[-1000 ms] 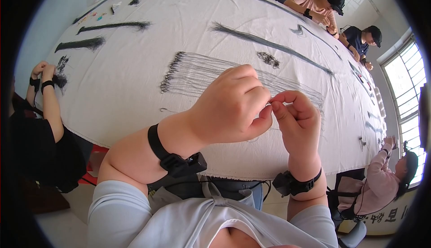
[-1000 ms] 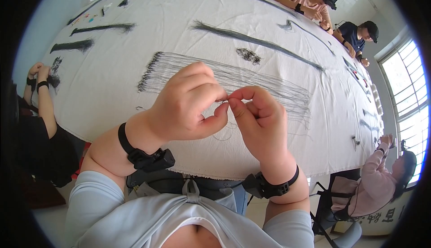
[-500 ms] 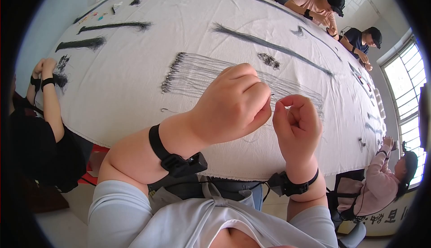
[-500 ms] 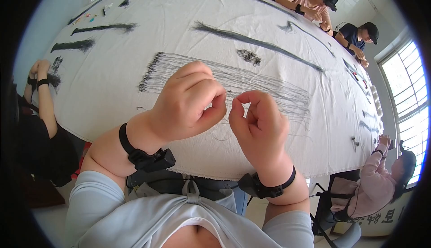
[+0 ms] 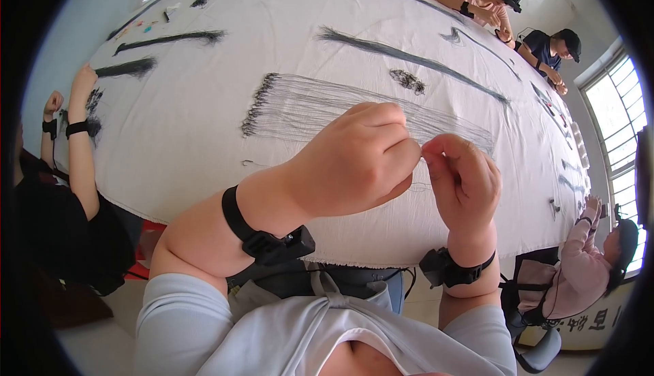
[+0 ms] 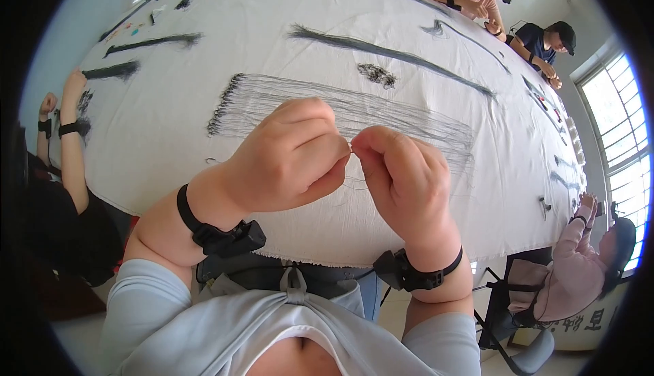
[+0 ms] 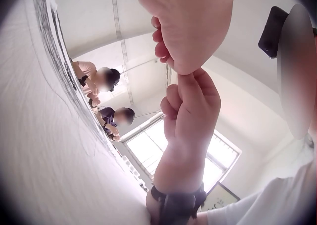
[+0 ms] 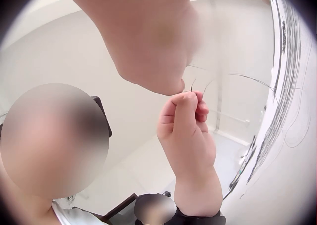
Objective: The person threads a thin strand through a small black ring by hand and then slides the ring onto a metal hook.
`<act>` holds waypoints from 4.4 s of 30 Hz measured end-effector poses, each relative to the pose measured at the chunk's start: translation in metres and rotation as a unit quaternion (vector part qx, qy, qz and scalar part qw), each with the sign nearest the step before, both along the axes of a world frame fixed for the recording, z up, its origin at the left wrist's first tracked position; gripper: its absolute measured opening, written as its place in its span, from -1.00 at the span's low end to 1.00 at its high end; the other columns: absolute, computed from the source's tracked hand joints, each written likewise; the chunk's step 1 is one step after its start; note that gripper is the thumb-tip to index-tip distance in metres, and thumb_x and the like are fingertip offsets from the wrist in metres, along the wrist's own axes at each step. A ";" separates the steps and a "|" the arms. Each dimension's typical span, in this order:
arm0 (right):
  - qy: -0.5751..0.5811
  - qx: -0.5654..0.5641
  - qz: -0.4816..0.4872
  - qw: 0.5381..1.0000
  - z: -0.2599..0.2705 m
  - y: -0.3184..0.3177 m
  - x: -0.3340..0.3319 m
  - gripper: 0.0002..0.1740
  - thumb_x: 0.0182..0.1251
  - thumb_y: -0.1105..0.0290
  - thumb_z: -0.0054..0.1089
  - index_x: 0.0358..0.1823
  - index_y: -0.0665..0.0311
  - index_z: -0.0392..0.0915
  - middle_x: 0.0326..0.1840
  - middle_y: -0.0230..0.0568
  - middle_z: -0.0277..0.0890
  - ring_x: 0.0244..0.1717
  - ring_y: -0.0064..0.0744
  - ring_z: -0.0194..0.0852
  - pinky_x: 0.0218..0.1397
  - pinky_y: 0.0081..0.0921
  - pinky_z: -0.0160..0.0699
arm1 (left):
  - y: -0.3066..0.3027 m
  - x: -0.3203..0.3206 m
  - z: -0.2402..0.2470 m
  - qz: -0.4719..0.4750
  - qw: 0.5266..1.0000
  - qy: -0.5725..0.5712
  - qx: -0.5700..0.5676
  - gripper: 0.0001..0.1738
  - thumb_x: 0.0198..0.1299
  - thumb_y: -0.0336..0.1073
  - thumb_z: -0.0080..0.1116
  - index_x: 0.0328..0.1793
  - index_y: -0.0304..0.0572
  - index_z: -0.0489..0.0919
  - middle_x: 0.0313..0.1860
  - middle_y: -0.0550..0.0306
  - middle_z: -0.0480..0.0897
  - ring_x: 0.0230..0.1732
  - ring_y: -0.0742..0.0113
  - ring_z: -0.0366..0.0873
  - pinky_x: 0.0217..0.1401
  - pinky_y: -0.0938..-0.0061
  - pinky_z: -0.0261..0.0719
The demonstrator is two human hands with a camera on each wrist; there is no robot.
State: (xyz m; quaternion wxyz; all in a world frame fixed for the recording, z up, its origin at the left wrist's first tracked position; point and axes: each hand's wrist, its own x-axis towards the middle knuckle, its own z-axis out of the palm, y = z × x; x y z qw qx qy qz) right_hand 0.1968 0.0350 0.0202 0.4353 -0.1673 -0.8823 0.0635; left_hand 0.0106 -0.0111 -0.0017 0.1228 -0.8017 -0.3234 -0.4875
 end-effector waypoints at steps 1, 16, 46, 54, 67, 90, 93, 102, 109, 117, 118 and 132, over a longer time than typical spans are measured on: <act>-0.003 -0.040 0.011 0.999 0.001 0.001 0.001 -0.83 0.16 0.72 0.29 -0.25 0.37 0.57 -0.37 -0.16 0.67 -0.44 -0.30 0.67 -0.36 -0.55 0.62 | 0.000 0.000 0.000 -0.002 1.000 0.010 0.015 -0.79 -0.14 -0.56 0.34 -0.35 -0.25 0.55 -0.41 0.09 0.53 -0.30 0.11 0.53 -0.23 0.34 0.54; 0.049 0.032 0.063 0.996 -0.002 -0.008 -0.001 -0.79 0.04 0.72 0.38 -0.31 0.36 0.60 -0.45 -0.22 0.64 -0.59 -0.36 0.54 -0.52 -0.52 0.48 | 0.000 -0.005 0.004 0.058 0.983 -0.015 0.174 -0.75 -0.21 -0.63 0.32 -0.35 -0.30 0.55 -0.47 0.10 0.51 -0.36 0.12 0.51 -0.36 0.38 0.49; 0.042 -0.050 0.139 0.988 -0.003 0.001 0.003 -0.78 -0.02 0.68 0.44 -0.33 0.32 0.63 -0.56 -0.29 0.56 -0.62 -0.40 0.47 -0.52 -0.59 0.42 | -0.005 -0.005 0.007 0.063 0.983 -0.001 0.170 -0.75 -0.21 -0.63 0.32 -0.33 -0.33 0.58 -0.46 0.12 0.52 -0.35 0.12 0.51 -0.37 0.38 0.50; 0.045 0.048 0.057 0.996 -0.002 -0.017 0.002 -0.70 -0.09 0.66 0.49 -0.30 0.22 0.66 -0.68 -0.50 0.27 -0.65 -0.43 0.30 -0.60 -0.47 0.30 | -0.017 -0.008 0.012 0.044 0.989 0.017 0.142 -0.80 -0.09 -0.57 0.31 -0.28 -0.32 0.60 -0.42 0.15 0.52 -0.33 0.16 0.49 -0.41 0.39 0.46; 0.044 0.019 0.118 0.992 -0.004 -0.017 0.004 -0.64 -0.14 0.47 0.49 -0.22 0.16 0.62 -0.68 -0.54 0.17 -0.66 -0.50 0.24 -0.62 -0.52 0.12 | -0.021 -0.015 0.011 0.031 0.984 0.063 0.163 -0.80 0.19 -0.33 0.35 -0.10 -0.13 0.60 -0.27 0.27 0.56 -0.22 0.30 0.43 -0.41 0.43 0.39; 0.058 0.024 0.104 0.993 -0.006 -0.024 0.004 -0.61 -0.14 0.45 0.56 -0.22 0.12 0.61 -0.62 -0.54 0.21 -0.58 -0.46 0.32 -0.55 -0.50 0.24 | -0.032 -0.009 0.012 0.052 0.986 0.056 0.151 -0.79 0.17 -0.31 0.37 -0.10 -0.07 0.59 -0.26 0.34 0.53 -0.18 0.36 0.40 -0.38 0.49 0.36; 0.053 0.015 0.106 0.993 -0.005 -0.026 0.004 -0.61 -0.14 0.45 0.56 -0.21 0.12 0.61 -0.62 -0.54 0.20 -0.56 -0.46 0.33 -0.53 -0.50 0.26 | -0.032 -0.008 0.012 0.055 0.986 0.051 0.152 -0.79 0.17 -0.31 0.37 -0.10 -0.07 0.59 -0.27 0.35 0.53 -0.19 0.38 0.39 -0.38 0.50 0.36; 0.051 0.018 0.116 0.992 -0.004 -0.023 0.005 -0.60 -0.13 0.45 0.56 -0.20 0.13 0.61 -0.62 -0.54 0.20 -0.59 -0.46 0.31 -0.57 -0.51 0.22 | -0.032 -0.009 0.013 0.051 0.986 0.057 0.149 -0.78 0.17 -0.30 0.38 -0.10 -0.08 0.59 -0.26 0.35 0.53 -0.19 0.39 0.39 -0.38 0.51 0.35; 0.055 0.033 0.125 0.990 -0.006 -0.021 0.004 -0.60 -0.12 0.46 0.55 -0.19 0.14 0.60 -0.64 -0.55 0.17 -0.61 -0.48 0.29 -0.60 -0.51 0.17 | -0.033 -0.010 0.014 0.050 0.987 0.063 0.141 -0.78 0.18 -0.30 0.38 -0.10 -0.07 0.59 -0.26 0.36 0.53 -0.18 0.39 0.39 -0.37 0.51 0.35; 0.048 0.031 0.142 0.988 -0.005 -0.018 0.005 -0.60 -0.11 0.47 0.54 -0.18 0.16 0.59 -0.67 -0.55 0.15 -0.68 -0.51 0.23 -0.66 -0.53 0.10 | -0.033 -0.010 0.014 0.053 0.987 0.063 0.138 -0.78 0.19 -0.29 0.37 -0.09 -0.06 0.58 -0.26 0.36 0.53 -0.17 0.39 0.39 -0.35 0.51 0.35; 0.049 0.031 0.144 0.988 -0.005 -0.018 0.005 -0.61 -0.10 0.47 0.54 -0.18 0.16 0.59 -0.67 -0.55 0.15 -0.68 -0.51 0.22 -0.66 -0.53 0.09 | -0.034 -0.010 0.014 0.053 0.987 0.063 0.138 -0.78 0.20 -0.29 0.37 -0.09 -0.06 0.58 -0.26 0.36 0.53 -0.17 0.39 0.39 -0.35 0.50 0.35; 0.058 0.032 0.141 0.988 -0.005 -0.019 0.003 -0.61 -0.11 0.47 0.54 -0.19 0.17 0.60 -0.67 -0.54 0.18 -0.68 -0.51 0.25 -0.66 -0.53 0.10 | -0.035 -0.009 0.014 0.064 0.986 0.067 0.138 -0.81 0.22 -0.29 0.35 -0.09 -0.05 0.58 -0.26 0.37 0.53 -0.16 0.40 0.39 -0.32 0.50 0.35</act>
